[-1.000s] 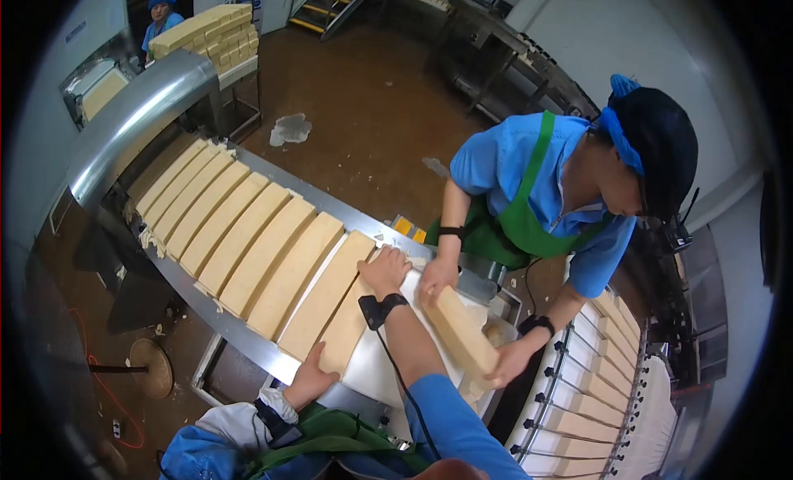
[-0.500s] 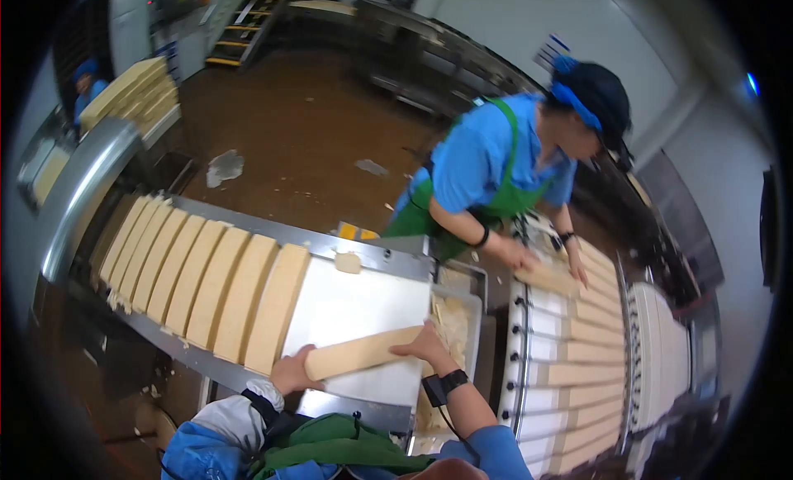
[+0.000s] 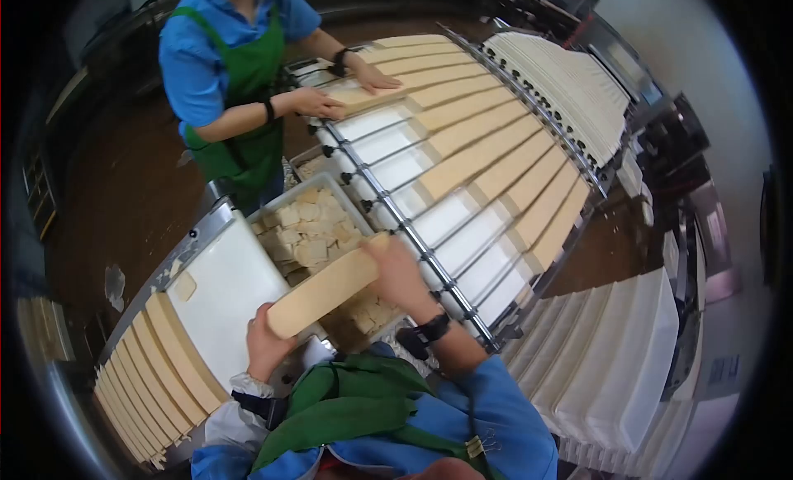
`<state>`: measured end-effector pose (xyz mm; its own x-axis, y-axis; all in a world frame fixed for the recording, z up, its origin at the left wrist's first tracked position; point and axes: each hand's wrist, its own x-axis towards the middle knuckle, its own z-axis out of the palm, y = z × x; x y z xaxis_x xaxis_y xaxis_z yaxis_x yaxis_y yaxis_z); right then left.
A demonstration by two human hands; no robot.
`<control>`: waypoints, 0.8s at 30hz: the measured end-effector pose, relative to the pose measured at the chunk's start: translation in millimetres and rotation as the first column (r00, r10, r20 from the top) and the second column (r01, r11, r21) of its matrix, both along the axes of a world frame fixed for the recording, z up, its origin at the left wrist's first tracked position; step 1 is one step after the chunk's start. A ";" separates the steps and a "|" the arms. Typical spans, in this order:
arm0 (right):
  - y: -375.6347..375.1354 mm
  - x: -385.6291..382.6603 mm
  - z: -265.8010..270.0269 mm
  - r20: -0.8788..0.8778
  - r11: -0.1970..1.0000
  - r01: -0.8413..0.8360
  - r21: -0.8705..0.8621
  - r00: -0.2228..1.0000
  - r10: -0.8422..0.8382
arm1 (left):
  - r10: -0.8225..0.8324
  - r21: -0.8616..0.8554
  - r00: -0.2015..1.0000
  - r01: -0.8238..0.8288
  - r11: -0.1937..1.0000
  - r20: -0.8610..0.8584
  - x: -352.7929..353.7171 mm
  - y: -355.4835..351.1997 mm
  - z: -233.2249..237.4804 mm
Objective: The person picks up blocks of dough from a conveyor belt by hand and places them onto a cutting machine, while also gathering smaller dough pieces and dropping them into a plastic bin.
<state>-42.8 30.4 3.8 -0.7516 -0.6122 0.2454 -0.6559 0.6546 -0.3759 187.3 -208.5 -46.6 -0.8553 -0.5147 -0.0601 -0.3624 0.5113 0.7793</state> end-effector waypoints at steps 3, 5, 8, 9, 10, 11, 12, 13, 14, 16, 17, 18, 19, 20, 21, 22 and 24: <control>95.2 -67.1 36.8 0.047 0.999 0.049 0.022 0.998 -0.050 | -0.165 0.127 0.986 0.167 0.978 -0.026 -66.4 66.5 39.6; 154.5 -110.0 51.5 0.207 0.978 0.122 0.169 0.966 -0.156 | -0.254 0.281 0.962 0.271 0.921 -0.096 -97.0 111.1 44.4; 224.8 -168.7 38.6 0.313 0.989 -0.054 0.141 0.950 0.007 | -0.359 0.431 0.931 0.347 0.833 -0.056 -130.3 167.0 63.1; 238.2 -187.9 25.4 0.347 0.987 -0.117 0.111 0.935 0.072 | -0.361 0.472 0.932 0.336 0.815 -0.040 -137.2 180.9 61.2; 250.3 -206.0 9.9 0.380 0.981 -0.178 0.075 0.915 0.137 | -0.365 0.510 0.931 0.324 0.796 -0.021 -143.5 192.3 59.3; 259.4 -218.6 2.7 0.409 0.971 -0.235 0.036 0.890 0.200 | -0.361 0.485 0.932 0.324 0.812 -0.018 -150.4 198.3 56.6; 274.9 -233.3 -9.1 0.505 0.979 -0.196 0.049 0.851 0.145 | -0.360 0.453 0.933 0.326 0.830 -0.010 -162.9 208.9 54.1; 272.3 -240.0 -14.8 0.589 0.985 -0.158 0.070 0.804 0.087 | -0.360 0.420 0.933 0.331 0.845 -0.011 -171.1 211.9 54.0; 270.9 -244.2 -16.1 0.665 0.988 -0.121 0.095 0.746 0.027 | -0.369 0.385 0.929 0.341 0.857 -0.002 -178.4 217.1 60.8; 274.6 -244.4 -18.2 0.483 0.965 0.009 0.261 0.864 -0.139 | -0.383 0.309 0.924 0.361 0.880 0.013 -192.8 223.9 72.5; 275.8 -238.0 -18.6 0.380 0.938 0.083 0.336 0.899 -0.216 | -0.404 0.357 0.915 0.369 0.858 0.025 -201.2 227.9 72.8; 276.8 -228.9 -18.5 0.190 0.952 0.145 0.270 0.961 -0.201 | -0.421 0.407 0.907 0.372 0.834 0.035 -210.4 233.0 70.6; 276.2 -215.7 -15.7 -0.010 0.963 0.190 0.192 0.981 -0.191 | -0.435 0.454 0.899 0.370 0.810 0.043 -217.3 238.7 66.3; 273.1 -199.9 -12.2 -0.211 0.971 0.215 0.104 0.959 -0.190 | -0.401 0.508 0.916 0.355 0.785 -0.020 -223.9 246.6 57.1; 266.4 -177.9 -6.1 -0.131 0.976 0.219 0.014 0.968 -0.215 | -0.361 0.559 0.929 0.343 0.755 -0.083 -233.2 256.9 44.1; 258.4 -151.5 -0.5 -0.048 0.971 0.225 -0.075 0.972 -0.229 | -0.314 0.606 0.939 0.334 0.722 -0.143 -239.4 265.7 34.3; 243.5 -105.5 4.6 0.107 0.960 0.148 -0.239 0.986 -0.125 | -0.290 0.574 0.953 0.288 0.767 -0.089 -249.2 274.1 23.8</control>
